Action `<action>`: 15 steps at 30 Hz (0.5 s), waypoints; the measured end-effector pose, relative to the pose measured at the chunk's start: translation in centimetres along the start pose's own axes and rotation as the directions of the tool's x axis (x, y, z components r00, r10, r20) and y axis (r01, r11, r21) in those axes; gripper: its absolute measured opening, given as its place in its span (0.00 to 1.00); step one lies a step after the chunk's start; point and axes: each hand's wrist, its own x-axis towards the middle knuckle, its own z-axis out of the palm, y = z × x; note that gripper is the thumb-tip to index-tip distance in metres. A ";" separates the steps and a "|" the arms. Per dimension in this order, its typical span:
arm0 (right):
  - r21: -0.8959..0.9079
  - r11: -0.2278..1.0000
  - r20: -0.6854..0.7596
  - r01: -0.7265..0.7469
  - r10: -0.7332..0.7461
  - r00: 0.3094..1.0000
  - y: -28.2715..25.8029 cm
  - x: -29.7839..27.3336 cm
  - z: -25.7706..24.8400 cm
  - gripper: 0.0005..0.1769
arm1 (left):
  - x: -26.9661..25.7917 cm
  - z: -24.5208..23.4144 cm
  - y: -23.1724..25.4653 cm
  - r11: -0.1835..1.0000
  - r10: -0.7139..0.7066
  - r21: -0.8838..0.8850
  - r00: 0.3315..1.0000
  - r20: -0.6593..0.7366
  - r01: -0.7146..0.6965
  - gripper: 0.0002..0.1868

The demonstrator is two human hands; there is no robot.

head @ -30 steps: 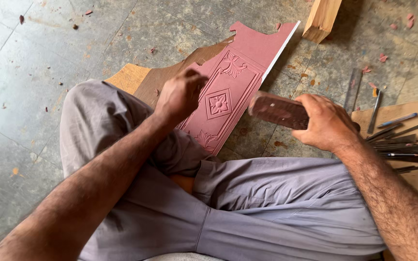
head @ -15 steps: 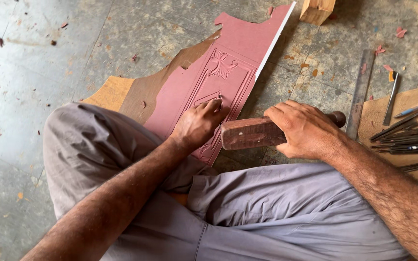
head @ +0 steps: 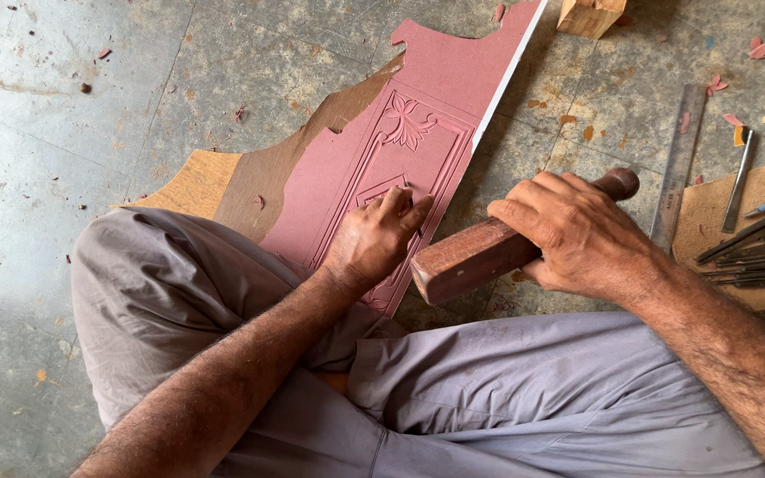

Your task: The person carves a pattern into a piece of wood using a hammer and a chisel, then measures and marks the piece with a ruler and pencil.

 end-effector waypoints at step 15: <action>-0.144 0.977 0.085 -0.160 0.173 0.981 1.6 -0.5 1.9 0.33 | 0.2 0.2 0.0 1.000 -0.011 0.000 0.999 -0.036 0.011 0.20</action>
